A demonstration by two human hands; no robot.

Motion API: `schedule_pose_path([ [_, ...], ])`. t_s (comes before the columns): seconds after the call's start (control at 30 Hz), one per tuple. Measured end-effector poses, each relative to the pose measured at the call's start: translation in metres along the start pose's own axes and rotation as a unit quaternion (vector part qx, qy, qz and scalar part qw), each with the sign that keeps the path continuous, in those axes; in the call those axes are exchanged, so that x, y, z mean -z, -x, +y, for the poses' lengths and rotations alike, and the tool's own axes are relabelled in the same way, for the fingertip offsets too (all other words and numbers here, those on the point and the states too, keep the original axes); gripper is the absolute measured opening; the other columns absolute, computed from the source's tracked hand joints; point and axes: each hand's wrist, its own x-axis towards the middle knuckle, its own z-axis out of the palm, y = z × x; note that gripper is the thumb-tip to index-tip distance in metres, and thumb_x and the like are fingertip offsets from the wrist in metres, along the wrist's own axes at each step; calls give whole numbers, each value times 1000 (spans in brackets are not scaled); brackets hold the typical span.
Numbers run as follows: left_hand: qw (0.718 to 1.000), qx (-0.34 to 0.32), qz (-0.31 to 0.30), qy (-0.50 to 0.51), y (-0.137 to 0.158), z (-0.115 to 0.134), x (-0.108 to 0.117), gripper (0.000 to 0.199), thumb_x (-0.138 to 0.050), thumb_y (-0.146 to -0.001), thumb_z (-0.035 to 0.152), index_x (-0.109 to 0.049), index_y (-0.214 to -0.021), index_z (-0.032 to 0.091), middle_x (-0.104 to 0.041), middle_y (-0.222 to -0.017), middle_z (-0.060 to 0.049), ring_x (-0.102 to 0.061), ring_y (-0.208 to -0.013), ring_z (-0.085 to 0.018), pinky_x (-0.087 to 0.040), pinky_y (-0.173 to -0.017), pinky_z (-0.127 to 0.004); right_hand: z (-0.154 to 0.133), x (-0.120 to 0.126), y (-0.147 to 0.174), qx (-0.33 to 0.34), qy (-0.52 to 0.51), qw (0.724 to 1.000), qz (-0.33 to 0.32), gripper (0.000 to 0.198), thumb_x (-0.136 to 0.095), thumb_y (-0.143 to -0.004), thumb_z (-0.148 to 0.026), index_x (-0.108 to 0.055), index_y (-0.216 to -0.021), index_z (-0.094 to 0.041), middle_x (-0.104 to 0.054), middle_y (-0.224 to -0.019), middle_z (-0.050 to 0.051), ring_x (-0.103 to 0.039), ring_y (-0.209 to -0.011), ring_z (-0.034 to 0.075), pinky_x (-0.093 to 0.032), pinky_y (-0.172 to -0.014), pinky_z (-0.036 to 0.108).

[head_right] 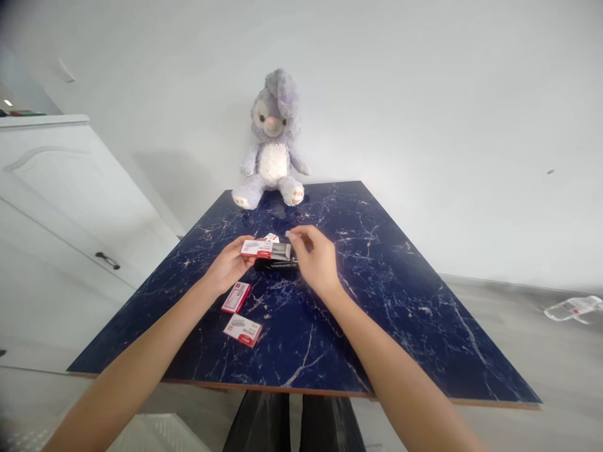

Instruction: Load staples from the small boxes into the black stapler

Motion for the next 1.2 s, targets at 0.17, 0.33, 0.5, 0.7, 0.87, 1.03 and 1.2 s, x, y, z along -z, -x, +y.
schedule_pose_path([
  [0.17,1000,-3,-20,11,3,3,-4,13,-68,-85,16,-67,-98,17,-71,-115,-10,-64,-64,-9,-55,-59,-20,18,-2,-7,-122,-125,984,-45,23,-59,-89,-37,-71,-100,-21,-74,-85,4,-70,-80,20,-56,-81,35],
  [0.33,999,-17,-35,18,7,5,-8,17,-67,-84,15,-67,-101,17,-67,-126,-11,-68,-74,-13,-58,-67,-25,16,-7,-4,-169,-216,958,-78,27,-64,-85,-41,-74,-96,-19,-76,-100,6,-71,-93,22,-56,-90,37],
  [0.5,997,-16,-77,-18,10,9,-9,14,-68,-86,20,-67,-100,16,-63,-132,-13,-70,-81,-17,-58,-72,-30,14,-4,-4,-173,-143,971,-78,35,-71,-80,-46,-75,-103,-19,-77,-98,8,-73,-88,24,-57,-85,38],
  [0.7,994,8,-95,-46,14,13,-14,20,-72,-85,26,-70,-102,16,-58,-140,-14,-70,-96,-23,-58,-82,-36,21,-4,-3,-157,-124,976,-84,34,-68,-84,-45,-75,-106,-20,-77,-99,8,-73,-90,25,-58,-85,39],
  [0.87,985,1,-113,-128,17,9,-20,28,-78,-80,30,-69,-104,18,-57,-141,-14,-72,-94,-23,-59,-86,-38,15,-11,2,-104,-82,985,-112,28,-66,-87,-42,-76,-103,-21,-74,-106,7,-71,-94,22,-56,-88,36],
  [1.03,982,-14,-96,-162,16,8,-17,29,-77,-80,31,-67,-105,20,-69,-119,-11,-72,-92,-25,-58,-83,-39,16,-7,0,-91,-93,985,-112,26,-62,-88,-36,-74,-108,-24,-74,-109,5,-70,-96,21,-54,-90,36],
  [1.2,898,-24,-151,-413,17,3,-10,21,-70,-84,36,-73,-97,20,-73,-78,-6,-65,-59,-18,-47,-56,-27,27,4,-11,-124,-78,989,-33,29,-62,-87,-35,-71,-109,-19,-75,-90,6,-71,-83,20,-56,-82,35],
])
